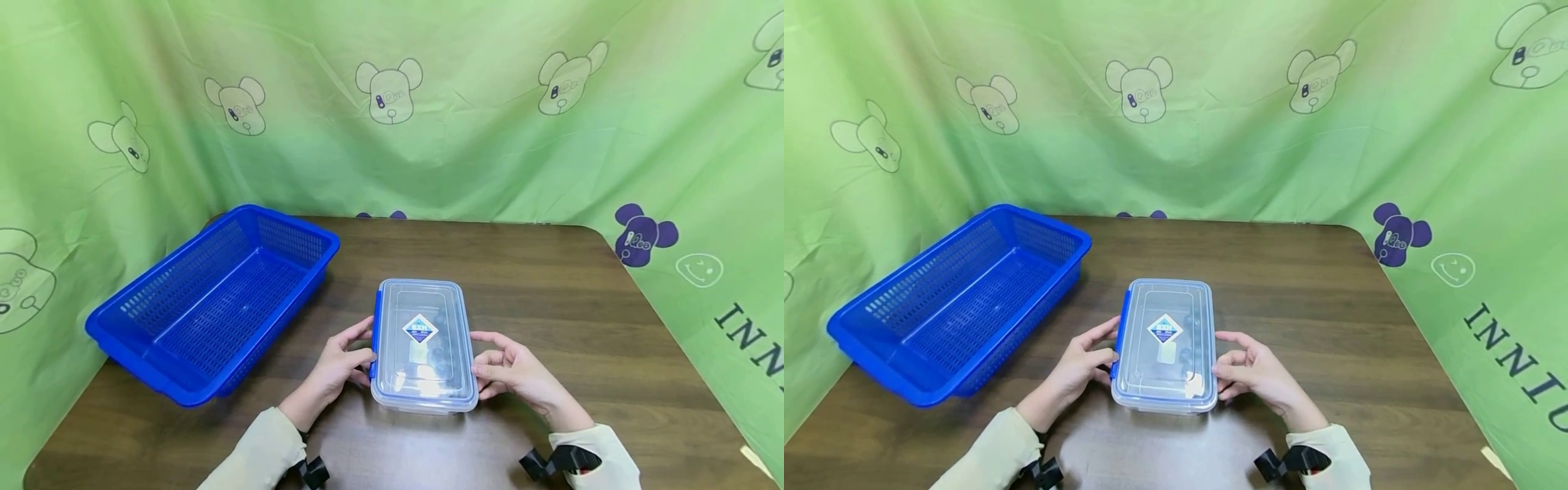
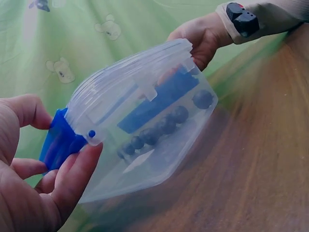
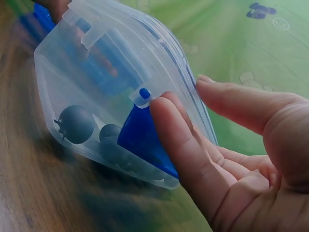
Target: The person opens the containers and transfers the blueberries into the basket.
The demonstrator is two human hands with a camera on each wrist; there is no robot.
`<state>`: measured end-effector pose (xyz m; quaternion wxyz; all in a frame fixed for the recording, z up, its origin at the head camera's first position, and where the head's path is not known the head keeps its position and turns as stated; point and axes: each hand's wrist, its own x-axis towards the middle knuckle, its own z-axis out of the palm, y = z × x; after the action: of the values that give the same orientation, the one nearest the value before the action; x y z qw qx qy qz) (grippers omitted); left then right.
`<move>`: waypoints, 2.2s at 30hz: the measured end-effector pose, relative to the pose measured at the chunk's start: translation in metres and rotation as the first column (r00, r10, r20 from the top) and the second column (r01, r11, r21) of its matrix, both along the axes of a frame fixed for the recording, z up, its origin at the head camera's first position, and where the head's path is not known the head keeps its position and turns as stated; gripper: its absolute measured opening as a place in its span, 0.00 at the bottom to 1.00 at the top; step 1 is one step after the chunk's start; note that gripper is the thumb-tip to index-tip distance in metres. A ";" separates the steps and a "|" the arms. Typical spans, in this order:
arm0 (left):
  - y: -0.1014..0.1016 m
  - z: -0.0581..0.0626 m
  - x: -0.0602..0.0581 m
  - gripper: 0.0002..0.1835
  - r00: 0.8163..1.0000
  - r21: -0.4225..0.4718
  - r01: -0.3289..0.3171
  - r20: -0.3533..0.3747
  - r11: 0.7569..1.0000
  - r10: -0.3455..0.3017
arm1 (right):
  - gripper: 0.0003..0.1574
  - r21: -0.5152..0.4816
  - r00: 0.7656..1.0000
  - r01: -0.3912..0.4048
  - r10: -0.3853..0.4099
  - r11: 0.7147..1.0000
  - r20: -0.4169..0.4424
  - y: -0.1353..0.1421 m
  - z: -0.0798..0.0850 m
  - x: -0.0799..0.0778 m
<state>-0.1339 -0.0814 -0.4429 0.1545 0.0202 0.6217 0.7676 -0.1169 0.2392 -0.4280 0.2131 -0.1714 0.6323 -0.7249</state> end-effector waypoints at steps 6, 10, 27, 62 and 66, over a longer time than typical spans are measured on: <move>0.004 0.006 0.004 0.40 0.999 -0.023 -0.038 -0.004 0.999 0.038 | 0.42 0.000 1.000 0.004 -0.004 1.000 -0.005 -0.002 -0.001 0.000; 0.007 0.009 0.003 0.39 0.999 -0.072 -0.054 0.001 0.996 0.054 | 0.43 0.003 1.000 0.009 -0.009 1.000 0.008 -0.003 -0.001 -0.001; 0.012 0.012 -0.002 0.35 0.994 -0.166 -0.084 -0.077 0.983 0.072 | 0.44 0.091 0.998 0.058 -0.060 0.994 0.012 -0.004 0.005 0.001; -0.033 0.001 -0.020 0.30 0.961 -0.181 0.272 -0.003 0.945 -0.277 | 0.42 0.055 0.995 0.099 -0.099 0.994 0.007 -0.007 -0.002 0.001; -0.031 -0.005 -0.021 0.31 0.956 -0.177 0.290 0.013 0.941 -0.292 | 0.40 0.012 0.996 0.094 -0.094 0.996 0.000 -0.006 -0.004 0.002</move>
<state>-0.1547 -0.1127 -0.4475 0.2633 0.1033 0.6785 0.6780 -0.1153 0.2336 -0.4320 0.1801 -0.1400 0.6437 -0.7305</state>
